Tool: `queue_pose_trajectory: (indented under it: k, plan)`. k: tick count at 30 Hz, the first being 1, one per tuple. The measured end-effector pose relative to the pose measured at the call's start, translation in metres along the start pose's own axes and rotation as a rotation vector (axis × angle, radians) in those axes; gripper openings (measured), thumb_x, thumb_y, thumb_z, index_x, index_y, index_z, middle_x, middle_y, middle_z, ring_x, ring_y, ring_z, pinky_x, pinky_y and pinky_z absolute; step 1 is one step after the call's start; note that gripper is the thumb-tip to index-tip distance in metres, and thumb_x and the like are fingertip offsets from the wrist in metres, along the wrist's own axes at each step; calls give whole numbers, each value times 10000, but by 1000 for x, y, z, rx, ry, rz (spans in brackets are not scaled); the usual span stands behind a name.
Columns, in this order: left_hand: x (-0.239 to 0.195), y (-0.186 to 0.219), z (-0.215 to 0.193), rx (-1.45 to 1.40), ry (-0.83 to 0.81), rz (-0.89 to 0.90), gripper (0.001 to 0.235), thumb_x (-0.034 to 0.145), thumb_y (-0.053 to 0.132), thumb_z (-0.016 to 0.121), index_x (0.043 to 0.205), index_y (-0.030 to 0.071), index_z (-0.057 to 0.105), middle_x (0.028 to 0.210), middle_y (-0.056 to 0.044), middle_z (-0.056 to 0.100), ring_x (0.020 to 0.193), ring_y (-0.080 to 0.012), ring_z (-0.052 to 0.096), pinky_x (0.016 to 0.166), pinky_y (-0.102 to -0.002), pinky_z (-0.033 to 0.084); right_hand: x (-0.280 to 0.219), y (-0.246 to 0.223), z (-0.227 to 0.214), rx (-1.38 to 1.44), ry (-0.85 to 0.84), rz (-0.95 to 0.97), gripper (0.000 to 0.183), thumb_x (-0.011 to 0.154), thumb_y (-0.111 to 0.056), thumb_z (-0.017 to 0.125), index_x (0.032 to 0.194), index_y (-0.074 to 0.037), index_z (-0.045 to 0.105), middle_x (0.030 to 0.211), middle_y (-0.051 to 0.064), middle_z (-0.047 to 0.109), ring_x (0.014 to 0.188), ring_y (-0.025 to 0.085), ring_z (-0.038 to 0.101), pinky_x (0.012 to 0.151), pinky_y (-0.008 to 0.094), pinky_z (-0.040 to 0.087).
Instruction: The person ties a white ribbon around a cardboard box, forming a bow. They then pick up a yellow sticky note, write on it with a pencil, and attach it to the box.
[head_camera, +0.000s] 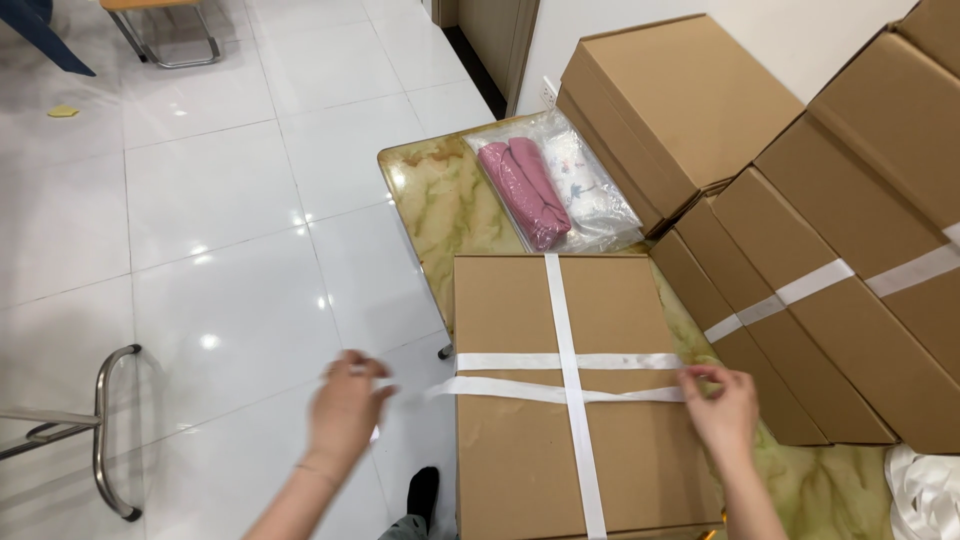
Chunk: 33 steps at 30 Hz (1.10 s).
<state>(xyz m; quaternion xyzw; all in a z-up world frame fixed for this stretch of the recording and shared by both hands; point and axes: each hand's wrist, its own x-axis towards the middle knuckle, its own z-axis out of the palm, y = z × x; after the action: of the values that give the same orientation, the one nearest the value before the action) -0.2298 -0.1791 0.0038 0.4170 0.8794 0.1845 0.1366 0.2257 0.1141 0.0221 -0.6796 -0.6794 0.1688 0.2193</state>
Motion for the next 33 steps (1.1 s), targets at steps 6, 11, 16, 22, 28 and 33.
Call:
queue_pose_trajectory:
  k: [6, 11, 16, 22, 28, 33]
  plan:
    - [19, 147, 68, -229, -41, 689, 342, 832, 275, 874, 1086, 87, 743, 1155, -105, 593, 1044, -363, 585, 834, -513, 493, -26, -33, 7, 146, -410, -381, 296, 708, -284, 957, 983, -194, 896, 1160, -11, 590, 1140, 126, 659, 1033, 263, 534]
    - [39, 189, 101, -40, -134, 626, 355, 800, 461, 884, 927, 156, 755, 1129, -51, 549, 1121, -290, 510, 904, -434, 476, -27, -66, 8, 110, -528, -312, 188, 741, -260, 948, 850, -128, 871, 1056, -19, 576, 925, 117, 670, 896, 247, 547]
    - [47, 196, 94, 74, -265, 651, 302, 773, 463, 862, 836, 191, 750, 1146, -47, 570, 1175, -308, 570, 944, -416, 538, -27, -64, 18, 37, -460, -512, 160, 679, -202, 893, 813, -172, 810, 986, 33, 680, 816, 286, 714, 778, 413, 585]
    - [36, 176, 86, 104, 408, 1123, 111, 860, 193, 728, 822, 183, 625, 814, 7, 639, 816, -217, 702, 668, -332, 583, -47, -49, 37, -209, 22, -853, 176, 770, -164, 811, 842, -281, 701, 1027, -57, 533, 767, 226, 697, 651, 368, 602]
    - [26, 152, 53, 137, 442, 1263, 278, 859, -34, 679, 658, 144, 607, 1093, -56, 556, 751, -252, 513, 530, -363, 404, -59, -34, 43, -145, 60, -960, 376, 880, -96, 750, 1101, -397, 791, 1206, 41, 530, 768, 232, 548, 485, 408, 483]
    - [26, 123, 43, 135, 201, 1150, 143, 947, 76, 653, 804, 81, 652, 1250, -136, 533, 982, -335, 559, 696, -489, 486, -77, -31, 16, -35, -142, -947, 565, 863, -25, 620, 1269, -388, 768, 1416, 93, 486, 842, 229, 557, 792, 376, 567]
